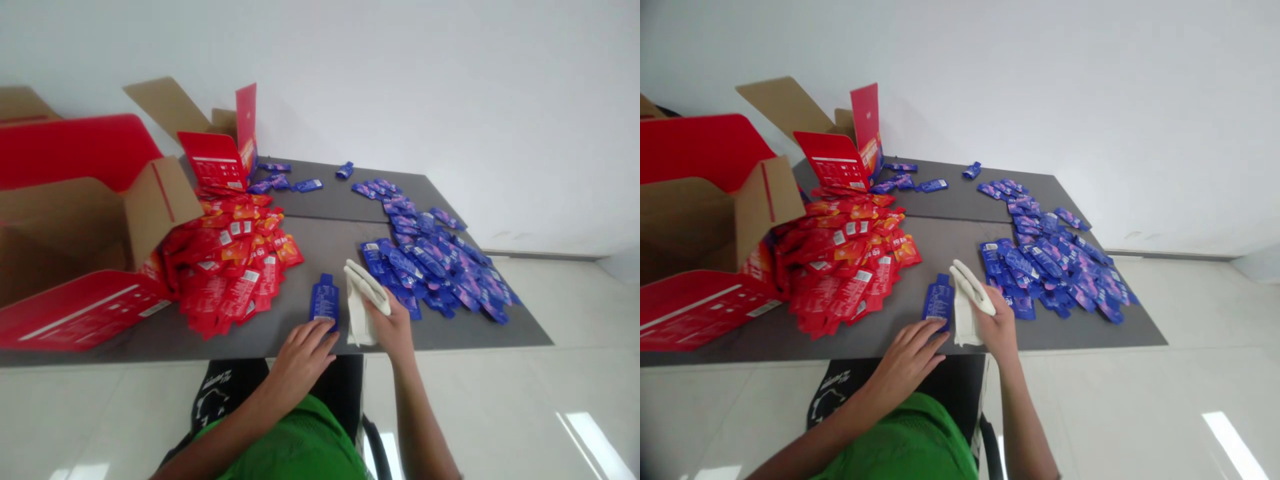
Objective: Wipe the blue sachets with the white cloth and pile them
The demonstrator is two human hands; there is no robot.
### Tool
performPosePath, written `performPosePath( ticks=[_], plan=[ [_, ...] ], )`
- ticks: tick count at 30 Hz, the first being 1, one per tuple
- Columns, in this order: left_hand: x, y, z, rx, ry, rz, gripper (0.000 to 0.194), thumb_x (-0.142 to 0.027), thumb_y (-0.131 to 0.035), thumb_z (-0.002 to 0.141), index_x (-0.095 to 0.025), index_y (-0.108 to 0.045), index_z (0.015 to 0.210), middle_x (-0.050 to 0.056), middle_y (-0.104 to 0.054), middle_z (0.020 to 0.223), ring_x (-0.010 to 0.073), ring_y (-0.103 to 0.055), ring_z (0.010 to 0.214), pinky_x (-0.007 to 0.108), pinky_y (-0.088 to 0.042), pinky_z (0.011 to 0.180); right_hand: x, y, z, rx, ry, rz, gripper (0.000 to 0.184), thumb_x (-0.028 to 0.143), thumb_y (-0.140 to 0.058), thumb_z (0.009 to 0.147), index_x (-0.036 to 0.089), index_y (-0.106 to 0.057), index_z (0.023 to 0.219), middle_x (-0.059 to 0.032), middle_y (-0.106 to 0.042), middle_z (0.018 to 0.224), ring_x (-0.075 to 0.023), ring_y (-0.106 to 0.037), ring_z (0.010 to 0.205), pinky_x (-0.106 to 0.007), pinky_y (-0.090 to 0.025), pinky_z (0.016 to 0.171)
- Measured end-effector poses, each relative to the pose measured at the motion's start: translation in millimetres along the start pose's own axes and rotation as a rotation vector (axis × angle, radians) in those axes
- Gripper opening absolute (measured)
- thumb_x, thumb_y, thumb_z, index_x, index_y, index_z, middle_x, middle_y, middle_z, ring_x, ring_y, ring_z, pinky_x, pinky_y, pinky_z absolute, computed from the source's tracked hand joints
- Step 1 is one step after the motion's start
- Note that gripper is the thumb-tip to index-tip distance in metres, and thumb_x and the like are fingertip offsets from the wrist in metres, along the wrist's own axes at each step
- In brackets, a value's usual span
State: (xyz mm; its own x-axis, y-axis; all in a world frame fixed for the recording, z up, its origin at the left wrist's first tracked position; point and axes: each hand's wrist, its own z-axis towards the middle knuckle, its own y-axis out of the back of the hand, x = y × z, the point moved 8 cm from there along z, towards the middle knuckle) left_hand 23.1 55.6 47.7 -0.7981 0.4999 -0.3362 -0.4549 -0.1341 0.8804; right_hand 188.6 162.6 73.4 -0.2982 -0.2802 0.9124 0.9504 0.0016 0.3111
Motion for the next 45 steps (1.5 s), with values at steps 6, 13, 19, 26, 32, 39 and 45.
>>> performPosePath(
  ticks=[6,13,19,26,32,39,45],
  plan=[
    [8.7,-8.3,-8.4,-0.063,0.026,0.009,0.021,-0.032,-0.066,0.099,-0.020,-0.070,0.115,0.008,-0.077,0.114,0.0265,-0.072,0.101,0.040,-0.056,0.090,27.4,-72.0,-7.5,0.594,0.360,-0.351,0.045,0.010,-0.058,0.096,0.028,-0.069,0.135,-0.0093,-0.071,0.124,-0.0236,-0.068,0.112,-0.036,-0.056,0.096],
    [5.3,-4.0,-12.6,-0.164,-0.021,-0.053,0.022,-0.024,-0.060,0.103,-0.018,-0.069,0.122,0.007,-0.076,0.126,0.0226,-0.071,0.117,0.037,-0.054,0.097,-2.0,-107.1,33.6,0.697,0.334,-0.578,0.046,0.007,-0.061,0.094,0.023,-0.067,0.137,-0.0100,-0.069,0.129,-0.0219,-0.067,0.114,-0.031,-0.054,0.100],
    [5.3,1.6,-11.1,-0.199,-0.033,-0.075,0.020,-0.024,-0.059,0.103,-0.017,-0.070,0.118,0.007,-0.077,0.124,0.0219,-0.073,0.115,0.037,-0.055,0.095,17.5,-83.7,49.9,0.555,0.334,-0.644,0.058,-0.001,-0.053,0.091,0.023,-0.062,0.143,-0.0129,-0.066,0.132,-0.0252,-0.064,0.120,-0.037,-0.053,0.103],
    [10.5,-1.2,-13.7,-0.198,0.042,-0.056,0.017,-0.030,-0.060,0.103,-0.021,-0.075,0.102,0.004,-0.082,0.093,0.0221,-0.077,0.078,0.039,-0.056,0.085,21.0,-90.4,-17.3,0.807,0.319,-0.509,0.045,0.010,-0.061,0.095,0.029,-0.067,0.136,-0.0060,-0.070,0.127,-0.0201,-0.068,0.112,-0.029,-0.055,0.096],
    [11.0,2.3,-9.8,-0.189,0.019,-0.145,0.019,-0.028,-0.055,0.106,-0.020,-0.070,0.116,0.003,-0.076,0.126,0.0193,-0.072,0.117,0.035,-0.050,0.095,-12.2,-83.0,58.5,0.540,0.240,-0.675,0.060,-0.004,-0.054,0.086,0.022,-0.066,0.139,-0.0122,-0.067,0.127,-0.0247,-0.067,0.114,-0.035,-0.055,0.099],
    [18.0,-3.5,-13.0,-0.151,0.057,-0.157,0.018,-0.033,-0.060,0.103,-0.023,-0.073,0.110,0.002,-0.082,0.102,0.0201,-0.077,0.089,0.037,-0.051,0.088,20.9,-81.9,1.5,0.710,0.283,-0.501,0.057,0.003,-0.057,0.091,0.030,-0.064,0.141,-0.0079,-0.067,0.130,-0.0219,-0.067,0.115,-0.031,-0.055,0.097],
    [16.5,0.1,-11.6,-0.168,0.031,-0.209,0.022,-0.033,-0.053,0.107,-0.023,-0.071,0.115,0.002,-0.078,0.123,0.0194,-0.073,0.113,0.036,-0.048,0.093,-1.7,-96.4,34.9,0.638,0.222,-0.572,0.055,0.001,-0.057,0.089,0.025,-0.067,0.138,-0.0092,-0.067,0.128,-0.0214,-0.068,0.112,-0.030,-0.055,0.098]
  ],
)
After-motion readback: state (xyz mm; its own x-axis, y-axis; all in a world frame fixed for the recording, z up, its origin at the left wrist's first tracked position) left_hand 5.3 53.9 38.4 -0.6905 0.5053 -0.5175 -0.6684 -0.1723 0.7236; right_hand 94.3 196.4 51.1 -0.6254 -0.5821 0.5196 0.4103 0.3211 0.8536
